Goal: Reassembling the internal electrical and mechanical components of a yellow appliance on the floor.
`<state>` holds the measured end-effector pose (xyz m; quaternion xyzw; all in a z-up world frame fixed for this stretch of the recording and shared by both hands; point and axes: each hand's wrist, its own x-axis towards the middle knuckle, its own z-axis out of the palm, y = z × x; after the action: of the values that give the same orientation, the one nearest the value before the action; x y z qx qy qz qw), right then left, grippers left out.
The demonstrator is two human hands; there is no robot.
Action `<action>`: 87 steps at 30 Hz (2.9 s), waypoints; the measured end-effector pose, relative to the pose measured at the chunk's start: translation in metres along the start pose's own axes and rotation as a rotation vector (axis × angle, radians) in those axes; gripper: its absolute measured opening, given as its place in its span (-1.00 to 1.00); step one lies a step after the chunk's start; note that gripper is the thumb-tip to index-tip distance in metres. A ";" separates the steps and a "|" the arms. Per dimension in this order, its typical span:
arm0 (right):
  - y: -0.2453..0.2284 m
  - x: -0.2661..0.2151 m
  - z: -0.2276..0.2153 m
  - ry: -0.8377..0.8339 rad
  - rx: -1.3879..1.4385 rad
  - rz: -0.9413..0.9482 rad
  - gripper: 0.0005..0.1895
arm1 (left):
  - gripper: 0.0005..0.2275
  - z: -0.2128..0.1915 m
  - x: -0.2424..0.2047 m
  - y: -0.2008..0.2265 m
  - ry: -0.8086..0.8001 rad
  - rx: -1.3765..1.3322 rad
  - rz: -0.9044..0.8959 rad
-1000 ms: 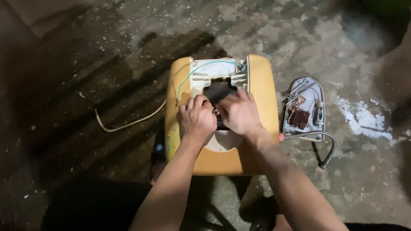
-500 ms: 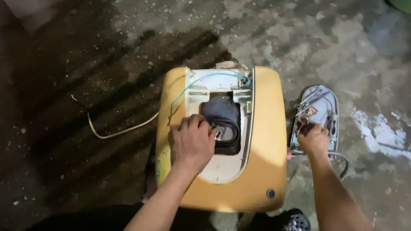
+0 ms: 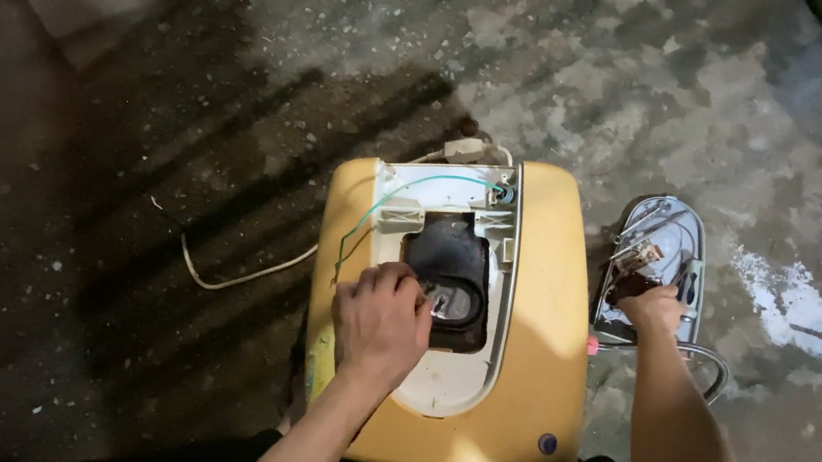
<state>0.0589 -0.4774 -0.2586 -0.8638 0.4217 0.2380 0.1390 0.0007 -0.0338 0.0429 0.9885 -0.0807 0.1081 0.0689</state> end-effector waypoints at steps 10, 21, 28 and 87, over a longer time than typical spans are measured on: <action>0.007 0.014 0.004 -0.042 -0.100 0.051 0.07 | -0.86 -0.005 0.002 0.000 -0.002 -0.034 -0.006; 0.016 -0.001 0.004 -0.018 0.832 0.306 -0.40 | -0.89 -0.019 0.004 0.003 -0.007 -0.162 -0.012; 0.029 0.048 0.029 -0.206 0.980 0.333 -0.49 | -0.86 -0.024 0.009 0.004 -0.127 -0.162 -0.062; -0.113 -0.363 -0.168 -0.667 1.300 -0.828 -0.73 | -0.76 -0.009 -0.014 -0.011 -0.008 -0.192 -0.034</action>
<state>0.0054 -0.2429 0.0804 -0.5809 0.0607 0.1202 0.8027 -0.0127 -0.0197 0.0466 0.9790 -0.0741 0.0945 0.1649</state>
